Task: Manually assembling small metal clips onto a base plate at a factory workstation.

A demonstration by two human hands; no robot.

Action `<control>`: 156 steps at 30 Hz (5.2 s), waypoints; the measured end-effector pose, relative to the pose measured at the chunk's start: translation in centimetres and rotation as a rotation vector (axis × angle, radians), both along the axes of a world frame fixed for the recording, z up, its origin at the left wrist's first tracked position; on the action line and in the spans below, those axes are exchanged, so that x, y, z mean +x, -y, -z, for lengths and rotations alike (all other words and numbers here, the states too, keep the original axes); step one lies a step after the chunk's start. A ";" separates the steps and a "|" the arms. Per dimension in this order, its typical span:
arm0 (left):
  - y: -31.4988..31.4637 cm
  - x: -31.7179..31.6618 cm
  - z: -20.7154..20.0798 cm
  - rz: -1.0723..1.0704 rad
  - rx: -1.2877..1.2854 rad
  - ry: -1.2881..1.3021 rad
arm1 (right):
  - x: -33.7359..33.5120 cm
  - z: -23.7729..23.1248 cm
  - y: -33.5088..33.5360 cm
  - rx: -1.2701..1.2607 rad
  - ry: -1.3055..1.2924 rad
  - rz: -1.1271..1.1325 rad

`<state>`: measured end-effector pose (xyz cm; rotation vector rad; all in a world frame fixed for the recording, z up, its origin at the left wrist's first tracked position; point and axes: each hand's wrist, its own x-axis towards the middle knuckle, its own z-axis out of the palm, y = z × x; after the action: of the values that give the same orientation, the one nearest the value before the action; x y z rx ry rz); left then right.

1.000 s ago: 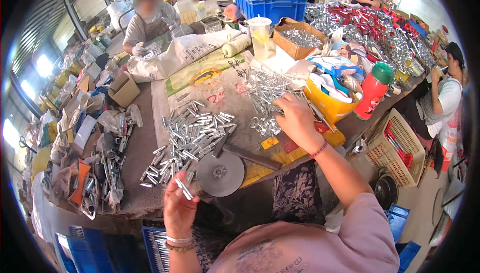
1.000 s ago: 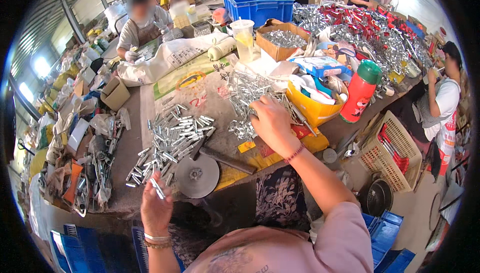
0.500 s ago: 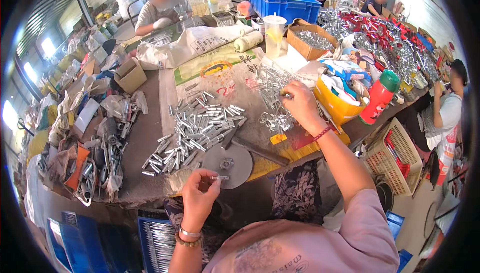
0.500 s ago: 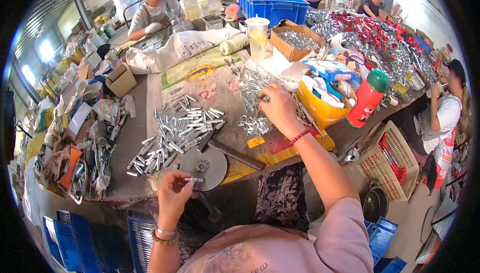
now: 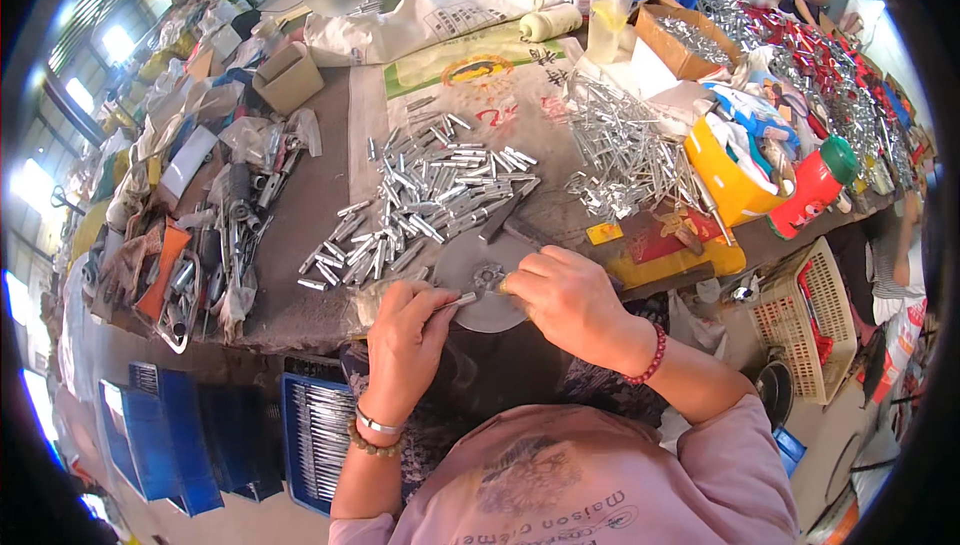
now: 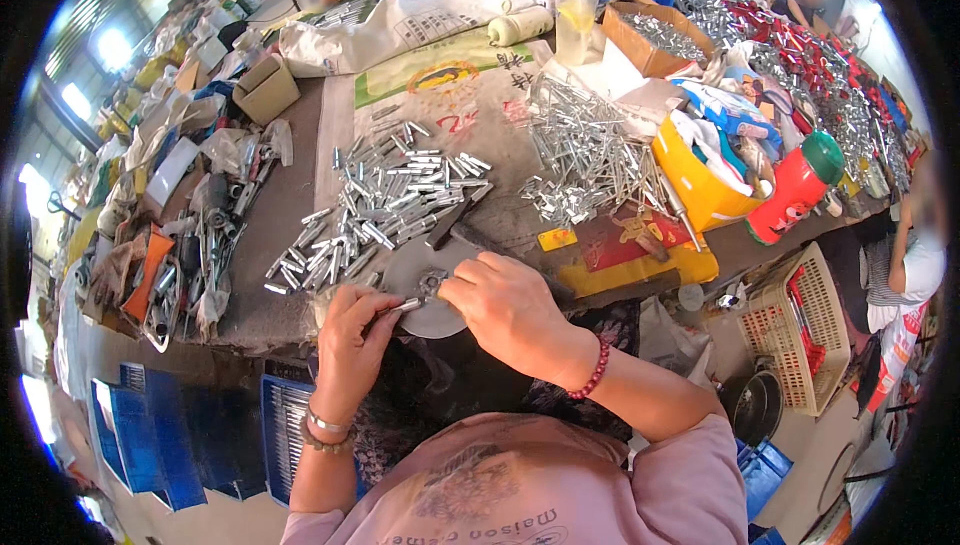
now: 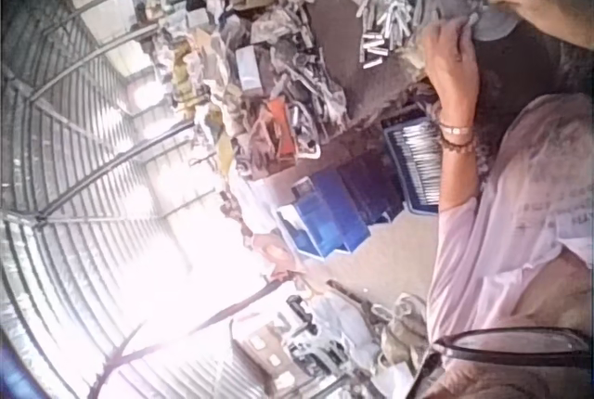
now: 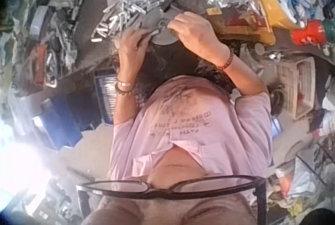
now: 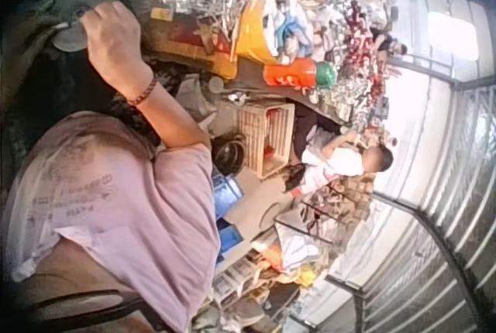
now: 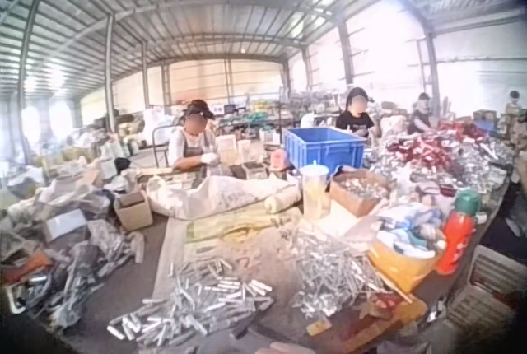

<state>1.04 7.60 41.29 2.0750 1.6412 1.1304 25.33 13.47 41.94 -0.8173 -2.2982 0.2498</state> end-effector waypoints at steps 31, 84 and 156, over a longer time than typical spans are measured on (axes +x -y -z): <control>-0.3 0.4 0.9 -0.003 0.063 -0.021 | -0.5 -0.5 -1.1 0.186 0.236 -0.151; -0.8 0.8 1.0 0.034 0.024 0.056 | -1.0 0.7 -2.9 0.020 0.066 -0.270; 0.0 0.5 1.0 -0.001 0.029 0.050 | 1.7 -0.3 -1.5 0.001 0.266 0.309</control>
<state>1.57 7.59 40.31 2.0459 1.6125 1.2035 26.98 14.96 42.27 -1.2520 -2.3684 0.0005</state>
